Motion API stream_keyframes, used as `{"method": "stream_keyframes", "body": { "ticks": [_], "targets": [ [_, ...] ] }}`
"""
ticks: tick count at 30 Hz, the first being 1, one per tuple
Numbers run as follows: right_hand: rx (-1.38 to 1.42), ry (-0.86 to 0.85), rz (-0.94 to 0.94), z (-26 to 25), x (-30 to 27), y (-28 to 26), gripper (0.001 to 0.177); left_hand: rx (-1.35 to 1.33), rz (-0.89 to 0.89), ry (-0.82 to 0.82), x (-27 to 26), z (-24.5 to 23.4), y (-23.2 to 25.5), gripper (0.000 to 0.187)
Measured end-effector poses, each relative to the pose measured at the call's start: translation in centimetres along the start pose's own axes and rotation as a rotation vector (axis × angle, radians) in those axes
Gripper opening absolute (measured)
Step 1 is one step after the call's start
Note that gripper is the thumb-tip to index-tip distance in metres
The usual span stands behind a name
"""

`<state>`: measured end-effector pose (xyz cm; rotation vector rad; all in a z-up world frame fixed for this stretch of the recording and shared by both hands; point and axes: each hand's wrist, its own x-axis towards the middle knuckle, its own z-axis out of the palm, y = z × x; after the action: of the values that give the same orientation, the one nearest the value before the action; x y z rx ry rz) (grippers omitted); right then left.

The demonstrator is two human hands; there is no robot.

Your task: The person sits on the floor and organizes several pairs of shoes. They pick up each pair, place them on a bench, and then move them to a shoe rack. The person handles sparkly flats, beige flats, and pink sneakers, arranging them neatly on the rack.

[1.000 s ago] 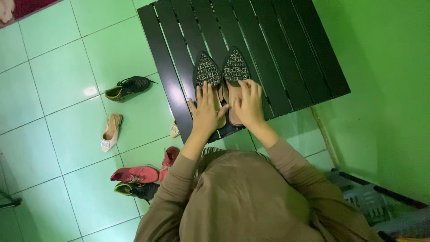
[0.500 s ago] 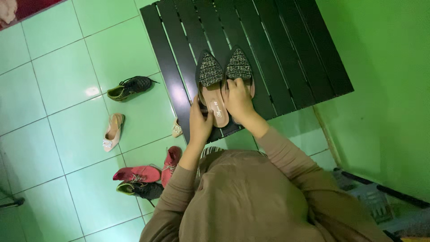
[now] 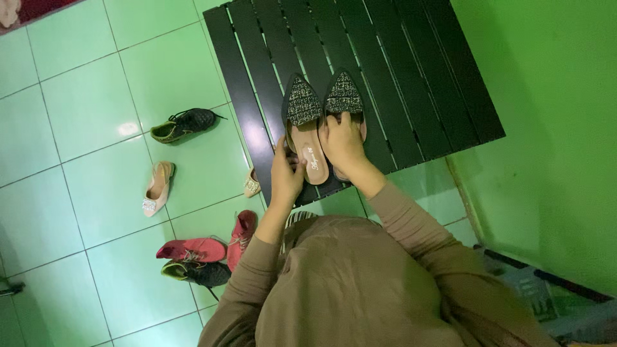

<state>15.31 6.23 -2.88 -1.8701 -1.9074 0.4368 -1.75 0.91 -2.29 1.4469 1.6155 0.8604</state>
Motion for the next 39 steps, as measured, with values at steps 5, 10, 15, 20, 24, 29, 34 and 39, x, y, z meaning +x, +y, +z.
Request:
{"method": "stream_keyframes", "body": {
  "ticks": [5,10,15,20,24,29,34,39],
  "targets": [
    [0.035,0.08,-0.035,0.5,0.0,0.3,0.03,-0.061,-0.027,-0.015,0.3,-0.2,-0.9,0.083],
    [0.024,0.108,-0.063,2.0,-0.2,1.4,0.022,-0.056,-0.027,-0.026,0.4,-0.4,-1.4,0.086],
    [0.042,0.098,-0.071,3.0,0.0,1.1,0.027,-0.07,-0.03,-0.008,0.5,-0.2,-1.4,0.086],
    [0.054,0.06,-0.05,2.7,0.1,0.9,0.026,-0.038,-0.016,-0.006,0.4,0.0,-1.8,0.082],
    [0.035,-0.009,0.058,3.0,0.9,0.4,0.026,-0.046,0.01,-0.008,0.4,0.3,-1.8,0.08],
    [-0.116,0.02,0.039,4.2,2.1,-0.2,0.019,-0.064,0.014,-0.017,0.0,0.3,-1.9,0.078],
    [-0.11,0.037,-0.161,2.1,3.4,-0.6,0.014,-0.099,0.082,0.073,0.2,-2.1,-2.0,0.063],
    [-0.142,0.068,-0.594,-3.2,5.6,1.4,0.011,-0.146,0.031,0.238,0.4,-5.0,-2.9,0.049]
  ]
}}
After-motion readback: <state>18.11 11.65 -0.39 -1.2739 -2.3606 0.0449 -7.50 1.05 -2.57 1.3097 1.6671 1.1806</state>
